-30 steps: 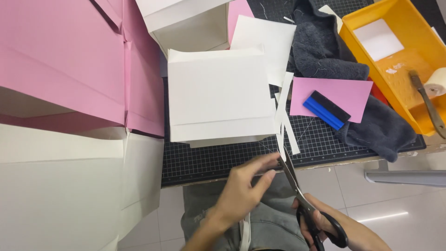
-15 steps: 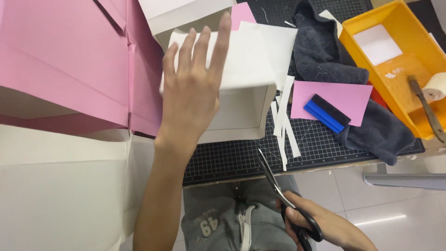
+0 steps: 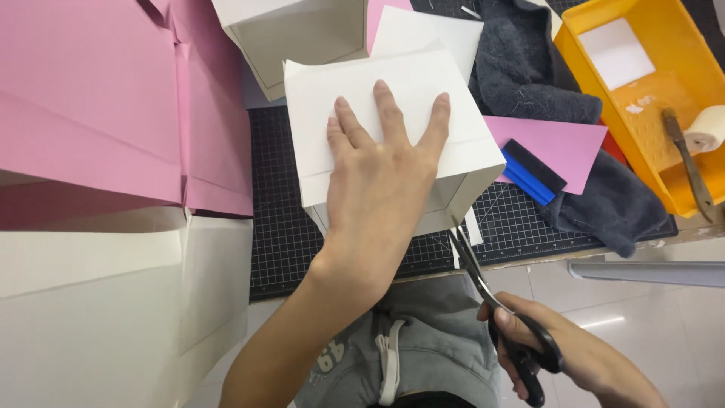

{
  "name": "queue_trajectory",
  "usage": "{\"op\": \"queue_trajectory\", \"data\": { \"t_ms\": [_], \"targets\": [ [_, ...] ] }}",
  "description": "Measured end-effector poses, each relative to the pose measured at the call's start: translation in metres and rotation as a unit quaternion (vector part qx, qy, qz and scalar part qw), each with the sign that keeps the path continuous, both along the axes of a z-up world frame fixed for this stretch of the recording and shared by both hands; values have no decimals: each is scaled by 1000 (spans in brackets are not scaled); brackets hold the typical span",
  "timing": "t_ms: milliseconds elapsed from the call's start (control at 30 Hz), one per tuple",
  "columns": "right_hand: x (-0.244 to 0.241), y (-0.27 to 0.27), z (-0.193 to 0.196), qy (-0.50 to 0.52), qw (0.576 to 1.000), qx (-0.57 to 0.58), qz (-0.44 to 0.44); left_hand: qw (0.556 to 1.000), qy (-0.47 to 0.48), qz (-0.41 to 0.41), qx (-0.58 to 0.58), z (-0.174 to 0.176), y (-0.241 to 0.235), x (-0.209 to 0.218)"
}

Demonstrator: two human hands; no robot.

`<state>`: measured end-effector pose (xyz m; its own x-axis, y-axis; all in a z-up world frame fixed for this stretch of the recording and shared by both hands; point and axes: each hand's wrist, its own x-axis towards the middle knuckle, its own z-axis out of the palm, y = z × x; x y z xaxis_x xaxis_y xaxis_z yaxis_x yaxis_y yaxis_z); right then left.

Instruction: The person uses scissors to trim the edges of white paper pieces on a cutting mat. They repeatedly reposition the paper and cut along the edges, then place the trimmed pieces aside. The workspace contains stacks of pink and blue paper and other craft supplies.

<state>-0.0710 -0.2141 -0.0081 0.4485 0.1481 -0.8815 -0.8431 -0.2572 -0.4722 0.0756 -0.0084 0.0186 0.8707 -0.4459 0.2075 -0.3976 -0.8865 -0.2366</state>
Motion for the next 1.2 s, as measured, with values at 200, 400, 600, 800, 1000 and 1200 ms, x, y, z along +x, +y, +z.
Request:
{"op": "queue_trajectory", "data": {
  "t_ms": [200, 400, 600, 800, 1000, 1200],
  "targets": [
    [9, 11, -6, 1, 999, -19, -49, 999, 29, -3, -29, 4, -2, -6],
    [18, 20, 0, 16, 997, -47, -60, 998, 15, -1, -53, 2, 1, -10],
    [23, 24, 10, 41, 991, -111, -62, 997, -28, 3, -78, -1, 3, -11],
    [27, 24, 8, 65, 988, -130, -60, 998, -30, 1, -48, 2, 7, -17],
    [23, 28, 9, 44, 990, -111, -77, 997, -40, -1, -73, 1, 8, -14],
    [18, 28, 2, 39, 988, -119, -87, 997, -45, -10, -70, 2, 9, -11]
  ]
}}
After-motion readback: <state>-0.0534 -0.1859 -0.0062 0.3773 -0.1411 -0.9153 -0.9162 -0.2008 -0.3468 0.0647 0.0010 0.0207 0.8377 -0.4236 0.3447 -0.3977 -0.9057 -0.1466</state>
